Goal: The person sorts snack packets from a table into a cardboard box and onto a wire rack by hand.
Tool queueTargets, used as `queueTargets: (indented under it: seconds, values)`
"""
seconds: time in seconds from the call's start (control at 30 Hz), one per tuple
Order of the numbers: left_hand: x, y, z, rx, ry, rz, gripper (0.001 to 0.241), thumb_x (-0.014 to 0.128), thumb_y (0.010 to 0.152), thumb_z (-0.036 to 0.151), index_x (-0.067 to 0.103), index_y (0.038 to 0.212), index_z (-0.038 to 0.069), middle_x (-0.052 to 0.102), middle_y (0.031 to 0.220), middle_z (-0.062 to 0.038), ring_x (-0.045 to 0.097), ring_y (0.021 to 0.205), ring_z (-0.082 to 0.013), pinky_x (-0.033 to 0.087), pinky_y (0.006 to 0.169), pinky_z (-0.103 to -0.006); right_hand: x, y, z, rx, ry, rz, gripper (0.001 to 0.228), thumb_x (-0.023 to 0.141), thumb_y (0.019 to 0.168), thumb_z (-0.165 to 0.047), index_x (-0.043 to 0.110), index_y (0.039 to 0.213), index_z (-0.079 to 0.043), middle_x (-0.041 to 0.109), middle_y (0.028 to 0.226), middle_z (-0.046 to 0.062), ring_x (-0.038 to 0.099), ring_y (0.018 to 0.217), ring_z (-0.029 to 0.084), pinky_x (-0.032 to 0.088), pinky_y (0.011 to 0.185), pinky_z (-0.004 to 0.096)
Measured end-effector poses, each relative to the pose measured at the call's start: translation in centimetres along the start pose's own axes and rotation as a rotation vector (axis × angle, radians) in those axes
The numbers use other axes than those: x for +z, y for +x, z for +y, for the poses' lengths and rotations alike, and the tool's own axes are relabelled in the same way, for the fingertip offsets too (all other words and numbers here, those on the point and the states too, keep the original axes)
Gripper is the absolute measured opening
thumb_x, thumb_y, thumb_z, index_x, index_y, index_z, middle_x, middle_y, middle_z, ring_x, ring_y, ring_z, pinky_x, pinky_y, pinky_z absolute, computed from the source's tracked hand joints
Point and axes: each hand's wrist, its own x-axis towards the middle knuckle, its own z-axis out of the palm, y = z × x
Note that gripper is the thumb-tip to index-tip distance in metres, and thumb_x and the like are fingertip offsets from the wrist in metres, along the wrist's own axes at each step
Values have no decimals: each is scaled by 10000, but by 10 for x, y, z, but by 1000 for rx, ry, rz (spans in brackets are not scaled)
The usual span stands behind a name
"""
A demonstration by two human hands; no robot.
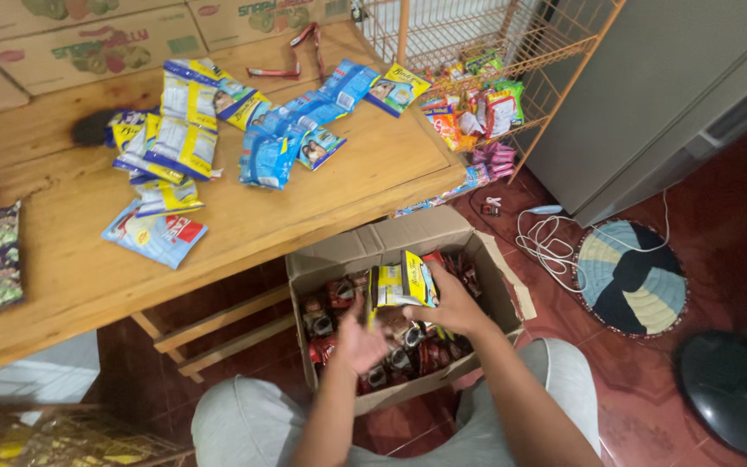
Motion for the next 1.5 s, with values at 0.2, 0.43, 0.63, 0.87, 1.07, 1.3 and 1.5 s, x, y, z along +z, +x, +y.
queueTargets:
  seconds: [0.2,0.43,0.63,0.87,1.07,1.3,1.5]
  values:
    - [-5,-28,43,435,-177,93,556,581,934,543,610,1212,62,730,1111,-142,686,985,-284,542,753,-472,-8,-7,-29,85,-386,8,849,947,608,-391,571,1257,7,671,1130,151,651,1062,251,506,954,394]
    - [12,4,-3,-62,302,341,457,568,890,556,646,1188,219,743,1136,-38,681,1056,-225,567,848,-433,15,-14,4,-70,-237,104,886,822,766,-477,460,1381,47,628,1214,203,622,1125,297,480,986,420]
    - [-35,15,-47,-35,84,231,416,627,940,520,675,1167,175,697,1105,5,638,1027,-199,549,806,-461,30,-14,40,39,-230,153,864,783,827,-453,432,1436,50,598,1295,194,580,1224,289,434,1041,402]
    - [-25,19,-50,90,135,193,338,681,960,372,716,1223,163,758,1200,-33,707,1090,-193,569,966,-422,37,-10,48,-46,469,129,692,706,918,-391,478,1438,4,615,1324,114,576,1235,227,454,1065,361]
    - [-6,1,-16,-216,52,158,570,686,965,609,635,1166,79,690,985,-103,729,810,-259,573,538,-384,26,-5,26,-72,170,132,689,765,857,-349,499,1387,2,631,1241,123,589,1178,222,463,1040,375]
    - [11,-14,27,161,677,583,537,719,819,109,502,1310,139,696,1118,-91,722,865,-223,612,605,-347,19,-7,5,140,-313,106,785,837,729,-487,516,1226,28,662,1075,172,651,989,249,518,888,392]
    - [0,-8,17,508,1042,367,529,771,764,27,639,1276,8,741,1141,-133,701,996,-214,550,890,-357,42,-10,59,216,-172,-10,671,608,932,-530,395,1202,47,573,1141,258,577,1126,294,472,972,403]
